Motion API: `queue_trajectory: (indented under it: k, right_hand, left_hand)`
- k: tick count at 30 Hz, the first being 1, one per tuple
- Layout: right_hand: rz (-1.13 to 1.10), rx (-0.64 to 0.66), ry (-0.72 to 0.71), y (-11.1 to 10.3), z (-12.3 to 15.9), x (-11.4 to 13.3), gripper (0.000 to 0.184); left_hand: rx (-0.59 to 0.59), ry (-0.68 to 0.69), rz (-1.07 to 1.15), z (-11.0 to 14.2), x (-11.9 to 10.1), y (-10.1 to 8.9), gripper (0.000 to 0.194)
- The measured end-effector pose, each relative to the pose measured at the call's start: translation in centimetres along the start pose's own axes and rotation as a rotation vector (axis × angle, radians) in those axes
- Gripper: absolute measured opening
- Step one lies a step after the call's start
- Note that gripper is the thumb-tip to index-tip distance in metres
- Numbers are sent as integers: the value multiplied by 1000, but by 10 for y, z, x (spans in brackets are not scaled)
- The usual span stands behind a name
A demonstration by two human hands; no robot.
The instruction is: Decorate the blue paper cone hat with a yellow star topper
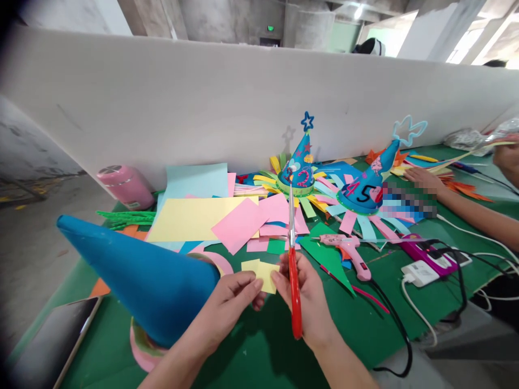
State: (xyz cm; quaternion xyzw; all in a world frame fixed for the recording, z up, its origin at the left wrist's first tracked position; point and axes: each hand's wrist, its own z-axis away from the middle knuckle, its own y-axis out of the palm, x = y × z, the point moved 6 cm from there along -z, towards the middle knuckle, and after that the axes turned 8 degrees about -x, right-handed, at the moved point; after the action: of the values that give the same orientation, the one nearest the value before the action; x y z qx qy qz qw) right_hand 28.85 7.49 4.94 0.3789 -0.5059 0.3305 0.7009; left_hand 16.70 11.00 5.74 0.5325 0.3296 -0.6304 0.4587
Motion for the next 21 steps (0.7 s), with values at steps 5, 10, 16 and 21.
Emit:
queue_trajectory:
  k: [5,10,16,21]
  right_hand:
    - [-43,-88,-4,1,-5,-1,30]
    - [-105,-94,19,7,-3,-1,33]
    - [-94,-89,46,13,-1,-4,39]
    - [-94,-44,31,18,1,-3,35]
  left_hand:
    - [-253,42,89,-1,-1,-18,32]
    - [-322,16,177,2,3,-16,24]
    - [-300,-25,271,5,6,-6,14]
    - [-311,-66,348,3,11,-8,14]
